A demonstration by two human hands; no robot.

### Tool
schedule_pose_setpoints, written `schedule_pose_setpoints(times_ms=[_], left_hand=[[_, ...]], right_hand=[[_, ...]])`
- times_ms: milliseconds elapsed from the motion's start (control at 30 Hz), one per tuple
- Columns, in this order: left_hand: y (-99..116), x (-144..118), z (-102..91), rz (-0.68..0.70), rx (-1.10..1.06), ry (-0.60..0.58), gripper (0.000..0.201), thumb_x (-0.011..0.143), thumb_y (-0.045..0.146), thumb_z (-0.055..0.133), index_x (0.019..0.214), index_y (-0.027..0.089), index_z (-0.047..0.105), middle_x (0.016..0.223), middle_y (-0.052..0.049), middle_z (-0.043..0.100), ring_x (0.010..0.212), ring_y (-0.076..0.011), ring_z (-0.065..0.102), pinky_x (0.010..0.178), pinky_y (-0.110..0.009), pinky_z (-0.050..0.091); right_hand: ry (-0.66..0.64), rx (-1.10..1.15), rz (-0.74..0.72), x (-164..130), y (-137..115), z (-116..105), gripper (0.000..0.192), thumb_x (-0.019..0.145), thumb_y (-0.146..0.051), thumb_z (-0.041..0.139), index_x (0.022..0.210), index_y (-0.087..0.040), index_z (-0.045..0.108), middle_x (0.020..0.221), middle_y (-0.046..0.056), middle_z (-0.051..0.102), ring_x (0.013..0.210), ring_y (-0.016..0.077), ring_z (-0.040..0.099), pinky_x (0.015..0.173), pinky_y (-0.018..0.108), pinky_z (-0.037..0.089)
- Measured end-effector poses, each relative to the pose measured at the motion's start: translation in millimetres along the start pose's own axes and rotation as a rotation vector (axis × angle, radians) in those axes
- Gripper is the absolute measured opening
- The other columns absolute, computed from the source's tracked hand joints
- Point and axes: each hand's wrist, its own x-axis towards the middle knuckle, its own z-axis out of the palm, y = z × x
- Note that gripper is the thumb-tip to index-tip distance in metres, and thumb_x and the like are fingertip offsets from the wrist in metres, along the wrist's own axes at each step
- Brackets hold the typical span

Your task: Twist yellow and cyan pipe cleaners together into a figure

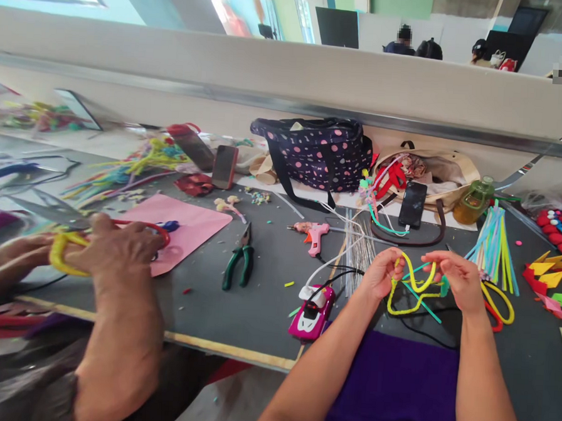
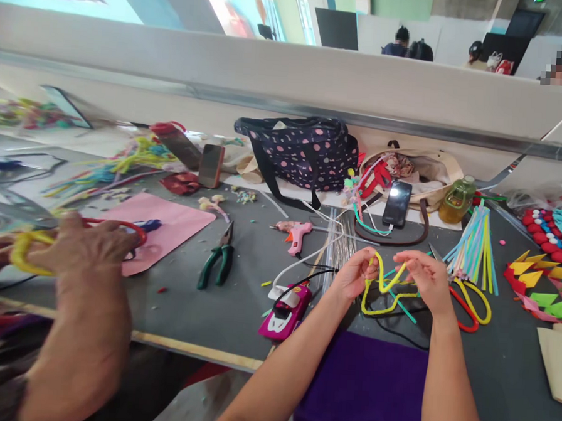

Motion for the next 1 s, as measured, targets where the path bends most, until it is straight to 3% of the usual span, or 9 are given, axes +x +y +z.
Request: schedule_pose_setpoints(times_ms=[167,333,500,633,767,1000], left_hand=[[-1,2,-2.7,0.002,-0.024,-0.009,0.018,0.062,0.017,0.069,0.066,0.014,0.052,0.056,0.004,0.052,0.041,-0.0022,0.038,0.038,-0.014,0.028],[-2,2,-3.2,0.005,-0.036,-0.027,0.016,0.062,0.016,0.069,0.065,0.014,0.053,0.055,0.003,0.052,0.041,-0.0023,0.038,0.038,-0.015,0.027],[0,1,-0.8,0.000,-0.029,-0.006,0.016,0.062,0.017,0.069,0.065,0.014,0.053,0.056,0.003,0.053,0.042,-0.0024,0.038,0.038,-0.015,0.026],[0,0,0.0,0.002,-0.032,0.011,0.016,0.062,0.016,0.068,0.066,0.014,0.052,0.056,0.003,0.052,0.042,-0.0023,0.038,0.038,-0.014,0.025],[1,-1,1.1,-0.004,-0.020,-0.008,0.019,0.061,0.017,0.069,0.066,0.014,0.051,0.055,0.003,0.052,0.041,-0.0020,0.037,0.037,-0.014,0.024],[2,-6,4.8,0.008,0.027,-0.055,0.021,0.062,0.020,0.071,0.066,0.014,0.051,0.055,0.003,0.053,0.041,-0.0024,0.038,0.036,-0.013,0.025]], right_hand=[[-0.178,-0.058,0.006,2,1,5,0.027,0.080,-0.044,0.067,0.099,-0.026,0.072,0.112,0.008,0.068,0.094,0.0236,0.066,0.076,0.034,0.055],[-0.200,-0.094,0.024,5,11,12,0.019,0.082,-0.033,0.064,0.097,-0.025,0.072,0.104,0.005,0.068,0.078,0.0179,0.064,0.070,0.031,0.054],[-0.039,-0.292,0.045,8,20,20,0.024,0.084,-0.028,0.057,0.107,-0.024,0.061,0.094,0.004,0.066,0.059,0.0137,0.060,0.059,0.029,0.050],[0.154,-0.430,-0.080,8,23,27,0.021,0.084,-0.026,0.056,0.105,-0.023,0.055,0.114,0.009,0.056,0.056,0.0107,0.059,0.058,0.030,0.051],[0.231,-0.362,-0.095,10,28,25,0.030,0.085,-0.031,0.057,0.113,-0.021,0.053,0.123,0.014,0.051,0.058,0.0108,0.060,0.056,0.030,0.053],[0.263,-0.096,0.146,15,40,17,0.045,0.076,-0.047,0.066,0.110,-0.018,0.060,0.093,0.009,0.068,0.052,0.0138,0.059,0.039,0.025,0.044]])
